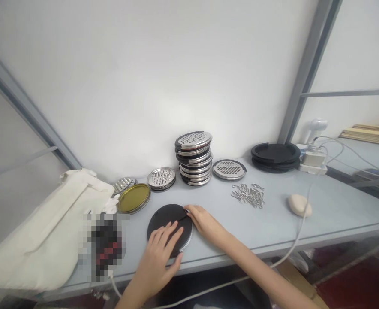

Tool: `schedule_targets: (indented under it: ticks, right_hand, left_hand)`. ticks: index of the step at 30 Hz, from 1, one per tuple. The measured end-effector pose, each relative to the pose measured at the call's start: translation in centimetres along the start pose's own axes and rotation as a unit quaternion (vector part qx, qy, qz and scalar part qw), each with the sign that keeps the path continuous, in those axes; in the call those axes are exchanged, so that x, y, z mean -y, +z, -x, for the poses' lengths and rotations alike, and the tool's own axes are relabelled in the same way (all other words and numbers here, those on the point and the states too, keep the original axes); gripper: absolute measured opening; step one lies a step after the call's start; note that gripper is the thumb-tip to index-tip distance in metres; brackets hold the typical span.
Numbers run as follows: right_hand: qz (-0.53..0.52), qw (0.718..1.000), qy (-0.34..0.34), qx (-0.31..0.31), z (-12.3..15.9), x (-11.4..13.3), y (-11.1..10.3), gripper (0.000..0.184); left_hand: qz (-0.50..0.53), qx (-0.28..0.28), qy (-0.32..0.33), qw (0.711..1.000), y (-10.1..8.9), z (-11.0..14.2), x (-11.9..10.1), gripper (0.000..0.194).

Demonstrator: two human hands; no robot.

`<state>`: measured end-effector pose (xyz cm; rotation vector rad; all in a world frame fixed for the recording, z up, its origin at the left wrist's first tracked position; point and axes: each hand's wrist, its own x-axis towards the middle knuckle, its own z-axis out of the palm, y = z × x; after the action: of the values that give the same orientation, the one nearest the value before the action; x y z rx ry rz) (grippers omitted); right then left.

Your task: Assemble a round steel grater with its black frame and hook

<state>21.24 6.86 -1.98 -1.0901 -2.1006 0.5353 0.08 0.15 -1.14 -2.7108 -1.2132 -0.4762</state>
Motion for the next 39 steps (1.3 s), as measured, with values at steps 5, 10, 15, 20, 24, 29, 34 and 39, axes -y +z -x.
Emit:
schedule_targets:
  ticks: [5, 10, 15, 20, 24, 29, 34, 39]
  right_hand:
    - [0.002, 1.000, 0.006, 0.007, 0.0, 0.1, -0.2, 0.028]
    - [0.003, 1.000, 0.017, 0.014, 0.0, 0.2, -0.2, 0.026]
    - [0.006, 1.000, 0.022, 0.021, 0.0, 0.4, -0.2, 0.025]
    - [0.004, 1.000, 0.022, 0.019, 0.1, 0.3, -0.2, 0.025]
    - [-0.003, 1.000, 0.019, 0.019, 0.1, 0.4, -0.1, 0.024]
    - [-0.012, 0.999, 0.022, 0.026, 0.1, 0.7, -0.3, 0.021]
    - [-0.033, 0.999, 0.034, 0.020, 0.2, 1.1, -0.3, 0.019]
    - [-0.037, 0.997, 0.062, 0.005, 0.1, 0.9, -0.3, 0.029]
  left_hand:
    - [-0.002, -0.004, 0.001, 1.000, 0.0, 0.0, 0.1, 0.059]
    - [0.002, -0.011, -0.002, 1.000, 0.0, 0.0, 0.0, 0.057]
    - [0.001, -0.015, 0.000, 1.000, -0.1, 0.0, -0.1, 0.057]
    - [-0.002, -0.019, 0.002, 1.000, -0.1, 0.0, 0.0, 0.057]
    - [0.002, -0.016, -0.001, 1.000, 0.0, 0.0, 0.0, 0.058]
    - [0.010, -0.015, -0.001, 1.000, -0.1, 0.0, 0.0, 0.056]
    - [0.004, -0.015, 0.003, 1.000, -0.1, 0.0, 0.0, 0.058]
    - [0.002, -0.019, 0.003, 1.000, 0.0, -0.1, 0.0, 0.058]
